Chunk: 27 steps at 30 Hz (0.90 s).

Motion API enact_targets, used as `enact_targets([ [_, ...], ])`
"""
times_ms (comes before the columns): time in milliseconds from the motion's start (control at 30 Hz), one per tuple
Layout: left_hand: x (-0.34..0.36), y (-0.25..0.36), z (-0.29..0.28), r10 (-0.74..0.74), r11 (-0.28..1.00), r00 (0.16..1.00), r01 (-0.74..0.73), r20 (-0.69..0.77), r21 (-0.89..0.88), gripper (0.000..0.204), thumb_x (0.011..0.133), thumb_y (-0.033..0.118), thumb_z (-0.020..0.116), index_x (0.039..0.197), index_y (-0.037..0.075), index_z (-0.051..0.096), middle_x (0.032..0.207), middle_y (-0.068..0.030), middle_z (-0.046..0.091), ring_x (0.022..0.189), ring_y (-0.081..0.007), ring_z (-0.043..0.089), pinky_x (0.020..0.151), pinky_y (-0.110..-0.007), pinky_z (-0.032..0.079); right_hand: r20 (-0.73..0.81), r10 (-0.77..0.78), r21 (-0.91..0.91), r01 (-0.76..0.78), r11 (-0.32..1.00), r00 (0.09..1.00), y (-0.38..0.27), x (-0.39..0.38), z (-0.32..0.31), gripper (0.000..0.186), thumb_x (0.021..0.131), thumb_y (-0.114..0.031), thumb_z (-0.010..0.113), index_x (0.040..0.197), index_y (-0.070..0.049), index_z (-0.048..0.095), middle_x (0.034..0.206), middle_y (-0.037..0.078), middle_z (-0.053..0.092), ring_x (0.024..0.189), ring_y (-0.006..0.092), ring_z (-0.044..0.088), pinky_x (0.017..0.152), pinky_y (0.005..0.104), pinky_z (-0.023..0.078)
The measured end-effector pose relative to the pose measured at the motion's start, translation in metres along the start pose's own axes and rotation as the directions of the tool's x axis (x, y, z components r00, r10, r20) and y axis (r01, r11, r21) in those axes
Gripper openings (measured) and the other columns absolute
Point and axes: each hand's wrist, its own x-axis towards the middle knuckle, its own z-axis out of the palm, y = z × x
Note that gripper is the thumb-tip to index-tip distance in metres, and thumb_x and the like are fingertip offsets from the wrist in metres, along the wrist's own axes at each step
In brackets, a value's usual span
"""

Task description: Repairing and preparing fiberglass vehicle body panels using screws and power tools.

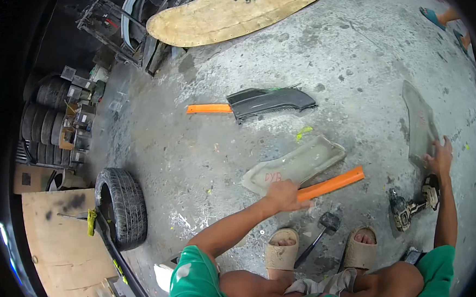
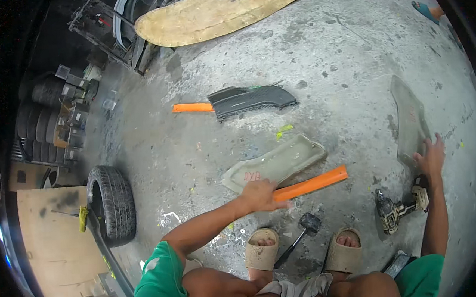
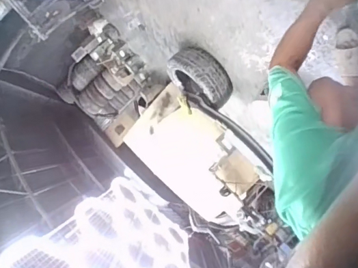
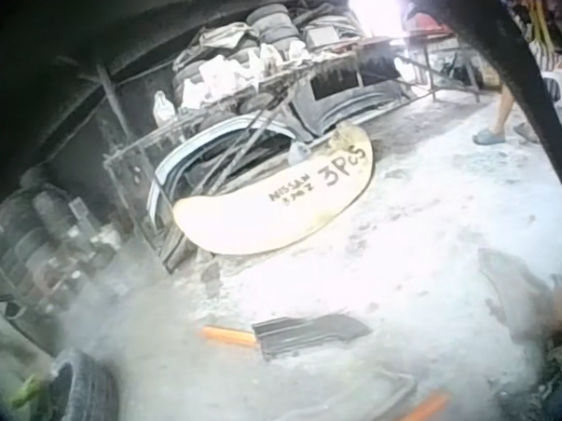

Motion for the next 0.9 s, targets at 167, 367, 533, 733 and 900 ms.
enact_targets([
  [167,0.018,-0.021,0.012,0.060,0.988,0.989,-0.040,-0.136,0.151,0.058,0.084,0.061,0.064,0.092,0.004,0.070,0.082,-0.0188,0.067,0.083,-0.0370,0.068,0.070,-0.050,0.053,0.508,0.036,0.335,-0.236,0.912,0.861,0.013,0.002,0.001,0.043,0.063,-0.011,0.085,0.101,0.002,0.068,0.115,0.023,0.064,0.113,0.0335,0.062,0.094,0.0429,0.049],
  [367,0.024,-0.032,0.008,0.137,0.977,0.980,-0.158,0.145,0.143,0.050,0.091,0.049,0.056,0.080,0.002,0.072,0.084,-0.0189,0.070,0.083,-0.0379,0.070,0.073,-0.050,0.054,0.462,-0.081,0.369,-0.109,0.923,0.883,0.032,0.003,0.016,0.044,0.065,-0.024,0.083,0.098,0.003,0.070,0.089,0.021,0.071,0.094,0.0356,0.068,0.085,0.0433,0.052],
  [533,-0.016,0.004,-0.105,0.031,1.000,0.909,-0.027,0.415,-0.016,0.052,0.093,0.051,0.051,0.097,0.004,0.073,0.100,-0.0199,0.072,0.098,-0.0397,0.068,0.085,-0.050,0.052,0.507,-0.004,0.280,-0.160,0.947,0.862,0.016,0.038,-0.035,0.044,0.068,-0.032,0.082,0.094,0.001,0.072,0.096,0.023,0.071,0.090,0.0374,0.069,0.080,0.0427,0.052],
  [733,-0.208,-0.012,-0.247,-0.477,0.771,0.699,0.624,0.533,-0.129,0.064,0.095,0.059,0.043,0.125,0.007,0.066,0.123,-0.0245,0.065,0.117,-0.0411,0.060,0.101,-0.048,0.045,0.821,-0.035,0.225,-0.267,0.937,0.570,-0.038,0.052,-0.165,0.054,0.059,-0.036,0.087,0.099,-0.002,0.072,0.086,0.018,0.073,0.078,0.0312,0.071,0.068,0.0411,0.054],
  [900,-0.413,-0.066,-0.209,-0.580,0.630,0.594,0.761,0.558,-0.156,0.074,0.094,0.067,0.038,0.122,0.005,0.068,0.125,-0.0258,0.063,0.121,-0.0428,0.058,0.104,-0.049,0.043,0.885,-0.120,0.248,-0.238,0.939,0.449,-0.019,-0.020,-0.223,0.067,0.052,-0.045,0.092,0.095,0.003,0.072,0.089,0.018,0.073,0.083,0.0301,0.070,0.075,0.0422,0.054],
])
